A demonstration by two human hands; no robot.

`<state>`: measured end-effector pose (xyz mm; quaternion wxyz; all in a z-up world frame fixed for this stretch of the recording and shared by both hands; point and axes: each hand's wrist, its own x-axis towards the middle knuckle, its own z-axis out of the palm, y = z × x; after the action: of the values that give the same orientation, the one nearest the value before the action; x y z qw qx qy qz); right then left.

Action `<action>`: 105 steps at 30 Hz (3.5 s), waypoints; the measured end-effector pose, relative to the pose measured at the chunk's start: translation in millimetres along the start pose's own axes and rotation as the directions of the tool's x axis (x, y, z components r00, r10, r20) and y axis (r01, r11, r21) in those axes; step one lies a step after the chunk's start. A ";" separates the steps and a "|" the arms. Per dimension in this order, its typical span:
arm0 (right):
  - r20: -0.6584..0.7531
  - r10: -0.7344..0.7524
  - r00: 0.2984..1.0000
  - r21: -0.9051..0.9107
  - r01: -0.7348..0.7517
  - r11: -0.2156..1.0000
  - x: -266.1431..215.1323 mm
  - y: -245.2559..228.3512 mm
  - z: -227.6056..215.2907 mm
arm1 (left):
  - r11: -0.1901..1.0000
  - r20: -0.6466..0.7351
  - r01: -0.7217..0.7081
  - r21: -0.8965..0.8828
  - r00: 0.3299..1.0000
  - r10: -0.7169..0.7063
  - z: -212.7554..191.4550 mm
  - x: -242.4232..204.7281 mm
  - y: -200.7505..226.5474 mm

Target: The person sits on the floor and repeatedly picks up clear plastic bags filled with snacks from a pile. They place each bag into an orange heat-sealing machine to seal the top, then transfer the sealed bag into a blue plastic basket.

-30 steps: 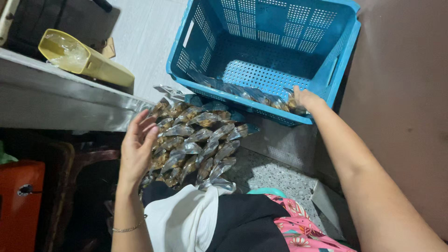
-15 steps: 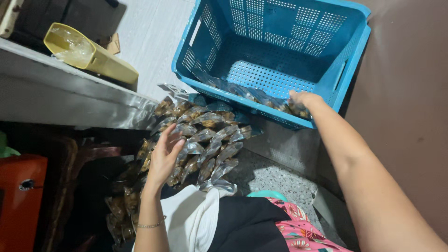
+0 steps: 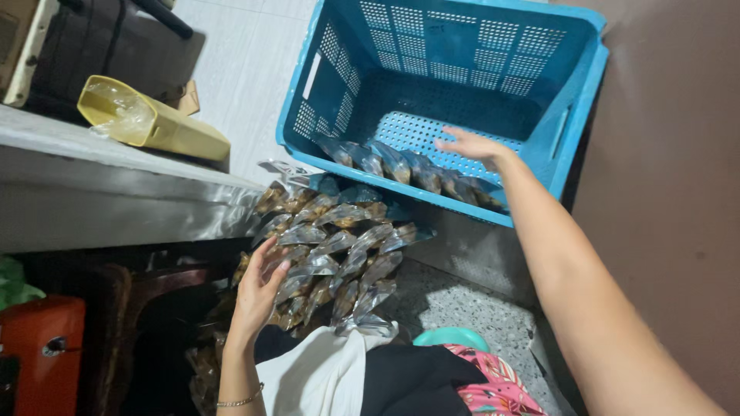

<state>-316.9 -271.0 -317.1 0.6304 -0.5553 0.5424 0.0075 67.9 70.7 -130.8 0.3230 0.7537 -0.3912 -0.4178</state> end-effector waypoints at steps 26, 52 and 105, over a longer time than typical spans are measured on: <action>0.186 -0.175 0.967 -0.180 0.209 0.961 147.7 -59.9 82.9 | 0.996 -0.092 -0.052 0.070 0.994 0.058 25.4 -21.0 -38.3; 0.562 -0.795 0.230 -0.551 0.821 -0.152 -161.6 -0.9 237.9 | 0.844 0.081 -0.226 0.486 0.973 0.214 150.4 -74.1 -91.6; 0.847 -0.301 0.438 0.253 0.165 0.953 -271.4 -361.3 573.0 | 0.754 -0.919 0.550 0.361 0.346 0.187 -387.6 -189.0 -110.7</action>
<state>179.5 157.3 3.1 0.8485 -0.4983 0.0599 0.1678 380.1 348.9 21.8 0.1626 0.9533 -0.1603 0.1975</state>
